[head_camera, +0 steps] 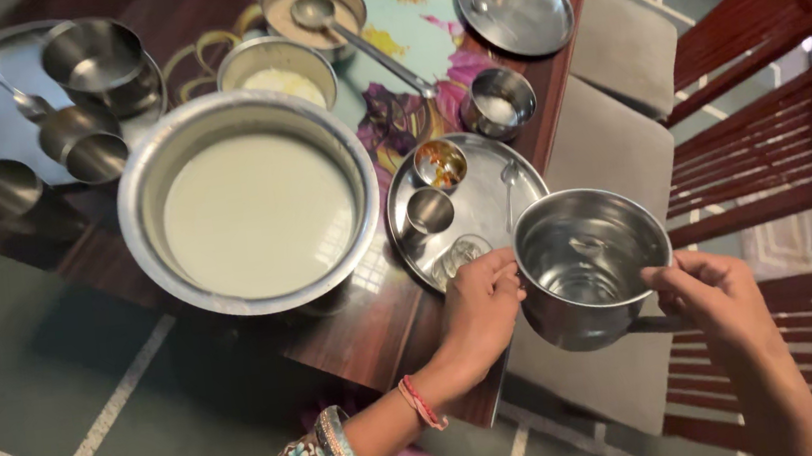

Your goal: The person serves a vegetable dish from a large pot into small bowls on several plates using a ladle. They then pour water from a pitcher into cups and place flatbreads onto the plates. The task is performed at a dining table with multiple place settings.

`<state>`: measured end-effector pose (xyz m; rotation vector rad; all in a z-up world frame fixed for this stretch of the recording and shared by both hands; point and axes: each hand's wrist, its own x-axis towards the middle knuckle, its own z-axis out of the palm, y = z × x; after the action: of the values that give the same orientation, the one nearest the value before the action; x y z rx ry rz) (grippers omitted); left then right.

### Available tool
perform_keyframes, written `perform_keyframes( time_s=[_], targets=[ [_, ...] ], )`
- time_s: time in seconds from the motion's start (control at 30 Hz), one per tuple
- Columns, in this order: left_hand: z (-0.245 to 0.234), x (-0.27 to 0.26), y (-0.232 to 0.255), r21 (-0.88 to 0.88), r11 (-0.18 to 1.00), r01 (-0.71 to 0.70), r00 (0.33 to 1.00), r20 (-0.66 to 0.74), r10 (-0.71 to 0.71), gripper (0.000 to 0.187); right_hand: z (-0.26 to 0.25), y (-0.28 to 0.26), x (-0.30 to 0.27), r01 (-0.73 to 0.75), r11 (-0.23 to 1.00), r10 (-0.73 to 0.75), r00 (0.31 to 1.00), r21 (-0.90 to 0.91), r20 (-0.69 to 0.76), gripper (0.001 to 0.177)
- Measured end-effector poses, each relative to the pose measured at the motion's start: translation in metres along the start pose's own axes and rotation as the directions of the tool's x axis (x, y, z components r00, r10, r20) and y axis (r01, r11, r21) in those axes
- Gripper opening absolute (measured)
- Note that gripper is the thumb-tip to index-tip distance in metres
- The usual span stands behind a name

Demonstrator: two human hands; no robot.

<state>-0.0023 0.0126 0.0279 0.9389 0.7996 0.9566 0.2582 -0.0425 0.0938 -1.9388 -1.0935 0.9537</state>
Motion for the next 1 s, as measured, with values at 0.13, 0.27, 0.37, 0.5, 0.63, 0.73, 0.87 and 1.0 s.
perform_keyframes(
  time_s=[0.13,0.27,0.37,0.5,0.63,0.73,0.87,1.0],
  targets=[
    [0.002,-0.001,0.023,0.148,0.981,-0.126,0.992,0.002,0.127,0.038,-0.007,-0.005,-0.001,0.065,0.985,-0.051,0.995,0.163,-0.087,0.016],
    [-0.002,-0.007,0.045,0.158,0.911,-0.382,0.923,0.015,0.384,0.045,-0.006,-0.026,-0.002,0.172,0.946,-0.149,0.983,0.275,-0.103,0.015],
    [-0.012,-0.019,0.061,0.242,0.866,-0.438,0.891,-0.01,0.454,0.049,0.007,-0.048,-0.006,0.193,0.933,-0.168,0.98,0.305,-0.107,0.009],
    [-0.035,-0.04,0.087,0.328,0.814,-0.48,0.855,-0.035,0.518,0.053,0.031,-0.074,-0.012,0.238,0.913,-0.227,0.971,0.33,-0.073,0.013],
    [-0.069,-0.07,0.11,0.348,0.865,-0.361,0.895,-0.133,0.426,0.053,0.065,-0.094,-0.017,0.249,0.896,-0.261,0.965,0.368,-0.018,0.021],
    [-0.105,-0.091,0.124,0.389,0.852,-0.351,0.886,-0.155,0.436,0.052,0.095,-0.106,-0.027,0.262,0.899,-0.288,0.957,0.351,0.021,0.024],
    [-0.16,-0.12,0.143,0.402,0.769,-0.497,0.8,-0.132,0.586,0.047,0.142,-0.125,-0.046,0.232,0.914,-0.25,0.968,0.332,0.012,0.021],
    [-0.21,-0.148,0.167,0.415,0.753,-0.51,0.782,-0.14,0.607,0.045,0.193,-0.148,-0.059,0.282,0.906,-0.295,0.955,0.316,-0.009,0.016]
  ],
)
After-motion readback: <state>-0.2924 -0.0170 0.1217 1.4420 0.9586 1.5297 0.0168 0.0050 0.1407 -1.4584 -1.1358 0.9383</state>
